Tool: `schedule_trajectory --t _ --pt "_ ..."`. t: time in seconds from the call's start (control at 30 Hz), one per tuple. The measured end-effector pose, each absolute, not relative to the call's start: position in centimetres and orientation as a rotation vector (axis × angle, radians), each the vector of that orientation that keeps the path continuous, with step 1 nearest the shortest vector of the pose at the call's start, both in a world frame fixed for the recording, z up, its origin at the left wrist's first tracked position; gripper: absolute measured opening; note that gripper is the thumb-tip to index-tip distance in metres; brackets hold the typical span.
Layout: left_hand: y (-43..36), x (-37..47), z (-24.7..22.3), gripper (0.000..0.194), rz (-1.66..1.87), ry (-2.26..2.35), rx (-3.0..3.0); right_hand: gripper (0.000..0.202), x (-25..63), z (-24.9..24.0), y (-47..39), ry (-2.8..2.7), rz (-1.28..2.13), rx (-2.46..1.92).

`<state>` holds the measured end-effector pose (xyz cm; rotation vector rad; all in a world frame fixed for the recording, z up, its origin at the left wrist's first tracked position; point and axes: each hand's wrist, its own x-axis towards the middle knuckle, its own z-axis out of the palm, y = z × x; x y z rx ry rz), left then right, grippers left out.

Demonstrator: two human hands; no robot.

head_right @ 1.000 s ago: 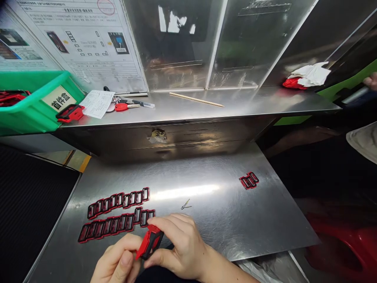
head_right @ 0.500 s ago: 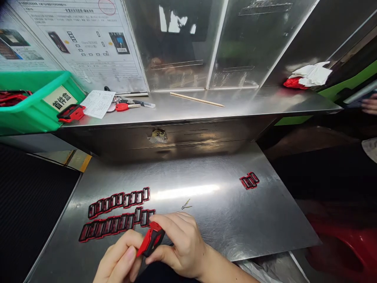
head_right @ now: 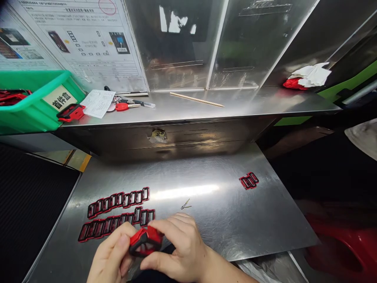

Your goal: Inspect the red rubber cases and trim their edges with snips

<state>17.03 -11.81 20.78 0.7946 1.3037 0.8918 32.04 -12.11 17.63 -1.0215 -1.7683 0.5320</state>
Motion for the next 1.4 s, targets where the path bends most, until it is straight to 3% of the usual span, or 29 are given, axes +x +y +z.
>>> schedule_trajectory --t 0.3,0.47,0.93,1.4 --pt "-10.7 17.5 21.4 0.061 0.806 1.272 0.411 0.047 31.4 17.1 -13.0 -1.176 1.652 -0.919" --pt "-10.7 17.2 21.0 0.056 0.754 1.197 0.380 0.051 30.6 16.2 -12.8 -0.865 1.943 -0.755" --pt "-9.8 17.2 19.3 0.051 0.662 1.054 0.144 0.049 29.9 15.5 -13.0 -0.694 1.985 -0.715" --pt "-10.4 17.2 17.5 0.054 0.689 1.154 0.755 0.038 31.0 17.9 -12.8 -1.353 1.380 -1.108"
